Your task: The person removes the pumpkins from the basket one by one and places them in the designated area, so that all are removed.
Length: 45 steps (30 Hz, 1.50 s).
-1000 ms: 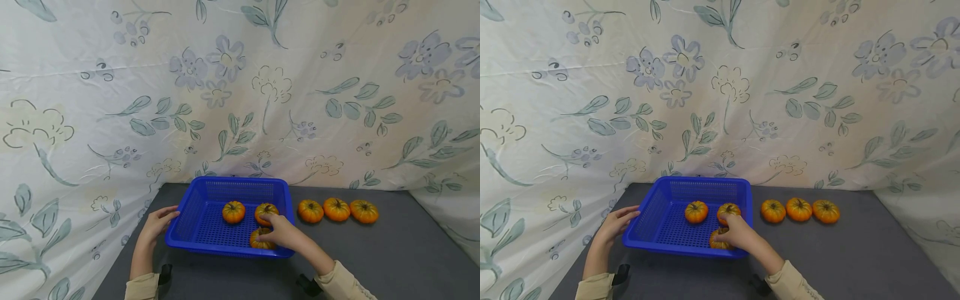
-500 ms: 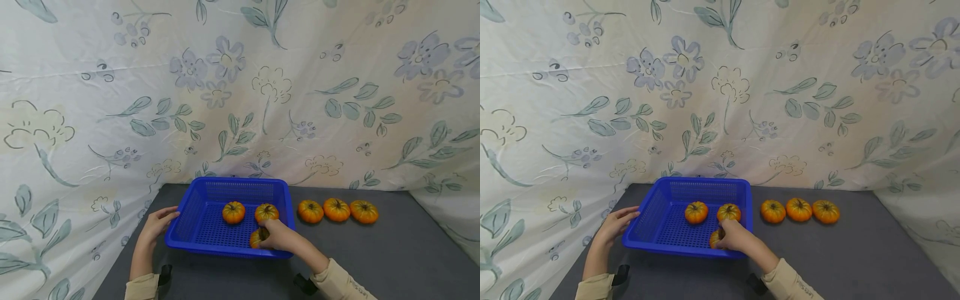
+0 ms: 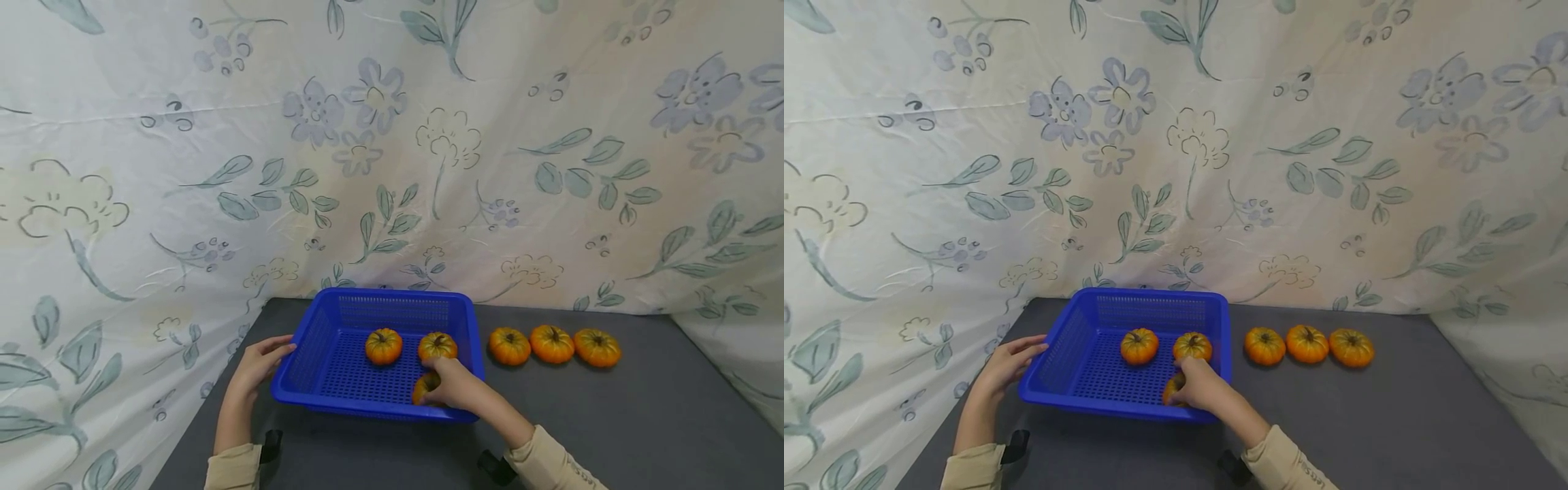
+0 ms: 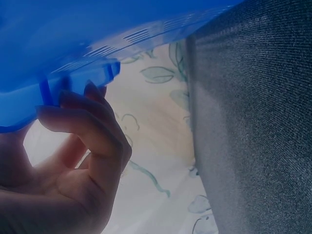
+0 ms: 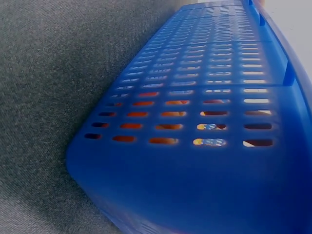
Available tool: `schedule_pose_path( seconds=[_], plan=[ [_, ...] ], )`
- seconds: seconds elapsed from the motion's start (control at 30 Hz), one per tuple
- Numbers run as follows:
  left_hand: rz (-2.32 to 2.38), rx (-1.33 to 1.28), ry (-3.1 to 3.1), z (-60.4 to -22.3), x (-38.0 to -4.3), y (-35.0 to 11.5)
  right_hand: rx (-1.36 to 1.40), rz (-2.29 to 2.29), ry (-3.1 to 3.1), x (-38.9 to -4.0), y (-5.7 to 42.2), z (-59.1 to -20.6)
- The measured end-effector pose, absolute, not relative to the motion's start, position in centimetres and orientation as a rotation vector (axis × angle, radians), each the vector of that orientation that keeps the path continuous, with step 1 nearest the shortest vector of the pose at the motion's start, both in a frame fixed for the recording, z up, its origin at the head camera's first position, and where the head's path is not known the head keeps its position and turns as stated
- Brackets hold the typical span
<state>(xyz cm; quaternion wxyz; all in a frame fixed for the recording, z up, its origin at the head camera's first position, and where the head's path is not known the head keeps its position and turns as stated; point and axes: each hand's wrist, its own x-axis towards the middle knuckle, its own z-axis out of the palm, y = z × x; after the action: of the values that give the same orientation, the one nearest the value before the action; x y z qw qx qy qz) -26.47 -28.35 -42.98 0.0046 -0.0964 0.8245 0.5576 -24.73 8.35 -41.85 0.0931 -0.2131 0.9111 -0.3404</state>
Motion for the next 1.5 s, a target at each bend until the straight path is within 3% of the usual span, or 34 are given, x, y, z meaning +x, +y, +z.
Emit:
schedule_pose_path(
  seconds=[1.5],
  plan=[
    [1.737, -0.291, 2.600, -42.9, -26.3, -28.2, -0.759, -1.121, 2.611, -25.1, 8.2, -43.3]
  ],
)
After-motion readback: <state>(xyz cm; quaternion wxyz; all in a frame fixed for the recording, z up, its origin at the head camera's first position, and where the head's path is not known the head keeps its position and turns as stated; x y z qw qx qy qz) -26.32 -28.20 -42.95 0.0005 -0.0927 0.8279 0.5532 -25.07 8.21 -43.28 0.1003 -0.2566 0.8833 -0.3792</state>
